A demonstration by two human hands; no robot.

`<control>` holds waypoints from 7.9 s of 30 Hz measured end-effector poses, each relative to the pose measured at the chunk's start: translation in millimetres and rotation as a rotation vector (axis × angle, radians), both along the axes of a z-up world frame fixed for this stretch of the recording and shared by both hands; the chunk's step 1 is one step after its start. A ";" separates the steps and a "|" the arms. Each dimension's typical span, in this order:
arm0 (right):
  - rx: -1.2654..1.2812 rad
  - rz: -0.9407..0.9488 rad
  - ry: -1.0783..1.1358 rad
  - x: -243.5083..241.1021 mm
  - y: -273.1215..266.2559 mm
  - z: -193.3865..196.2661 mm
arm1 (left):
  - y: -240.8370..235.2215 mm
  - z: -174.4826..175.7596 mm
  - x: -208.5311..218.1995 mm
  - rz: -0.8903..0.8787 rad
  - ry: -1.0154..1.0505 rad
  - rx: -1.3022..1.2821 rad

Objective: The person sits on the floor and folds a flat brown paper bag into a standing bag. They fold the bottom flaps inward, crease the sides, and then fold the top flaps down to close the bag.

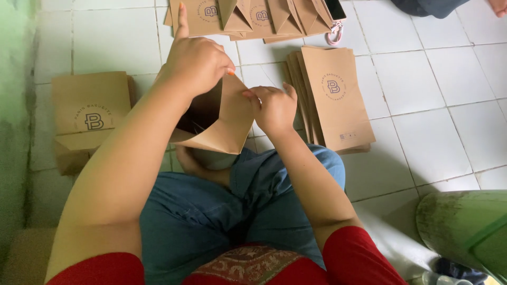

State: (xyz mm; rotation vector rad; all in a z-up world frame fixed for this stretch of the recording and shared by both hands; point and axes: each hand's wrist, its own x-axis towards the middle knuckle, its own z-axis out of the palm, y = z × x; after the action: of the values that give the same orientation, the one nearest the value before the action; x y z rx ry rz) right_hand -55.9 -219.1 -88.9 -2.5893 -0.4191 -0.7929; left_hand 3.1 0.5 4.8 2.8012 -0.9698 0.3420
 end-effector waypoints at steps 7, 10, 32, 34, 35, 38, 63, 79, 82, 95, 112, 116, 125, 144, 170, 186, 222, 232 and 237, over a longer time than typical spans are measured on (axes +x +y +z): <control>0.105 -0.001 0.158 -5.9 -10.7 -6.8 | 5.9 1.7 5.2 -0.071 0.031 -0.022; 0.110 0.016 0.131 -4.0 -12.6 -14.1 | 5.0 -2.2 5.0 -0.054 0.096 0.084; 0.426 0.476 -0.219 -58.2 43.3 5.4 | 55.6 -51.4 -135.4 0.007 -0.033 -0.366; 0.416 0.519 -0.232 -65.1 54.5 4.8 | 55.1 -52.8 -136.8 0.001 -0.066 -0.371; 0.394 0.499 -0.235 -66.1 58.6 5.6 | 56.3 -55.0 -135.8 0.004 -0.106 -0.366; 0.350 0.490 -0.245 -68.1 62.7 11.8 | 60.1 -60.6 -136.5 0.015 -0.165 -0.373; 0.149 0.270 -0.355 -88.8 32.1 -10.1 | 39.5 -7.8 -154.1 -0.030 -0.350 -0.570; 0.238 0.381 -0.208 -74.7 12.5 -42.9 | 77.9 -62.7 -124.5 0.062 -0.229 -0.572; 0.280 0.371 -0.237 -73.6 13.8 -47.6 | 86.2 -72.0 -127.9 0.115 -0.258 -0.719; 1.121 0.163 0.487 -42.6 12.8 -18.6 | 117.1 -84.3 -129.1 0.128 0.132 -1.074; 1.302 0.049 1.128 25.4 6.3 -17.9 | 149.5 -103.3 -67.3 0.769 0.949 -1.404; 1.277 0.042 1.140 47.7 -0.2 -38.6 | 153.0 -116.3 -51.8 0.776 1.006 -1.558; 1.214 0.094 1.122 42.5 3.2 -24.3 | 149.7 -108.7 -58.4 0.635 0.907 -1.387; 0.384 0.091 0.937 118.3 -44.3 -280.9 | 150.7 -399.7 -13.7 0.658 0.717 -1.126; 0.349 -0.040 1.185 105.6 -22.7 -255.8 | 84.7 -241.5 -39.9 0.978 0.921 -0.057; 0.049 0.068 1.151 99.1 -10.0 -235.9 | -58.1 -244.1 -71.4 0.486 0.939 -0.237; -0.304 0.014 1.096 101.6 23.6 -207.5 | -52.6 -332.8 -77.7 0.441 0.765 -0.117; -0.289 0.022 1.145 100.3 30.5 -167.8 | -55.0 -352.4 -74.5 0.448 0.796 0.054; -0.356 0.020 1.149 105.9 23.5 -191.2 | -52.3 -334.9 -79.3 0.448 0.816 -0.079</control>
State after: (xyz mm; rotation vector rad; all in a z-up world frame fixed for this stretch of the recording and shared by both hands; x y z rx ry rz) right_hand 50.0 -195.6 -280.0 -2.8164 -0.2142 0.8713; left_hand -76.1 -51.8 -330.1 2.6365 -0.1442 -0.6582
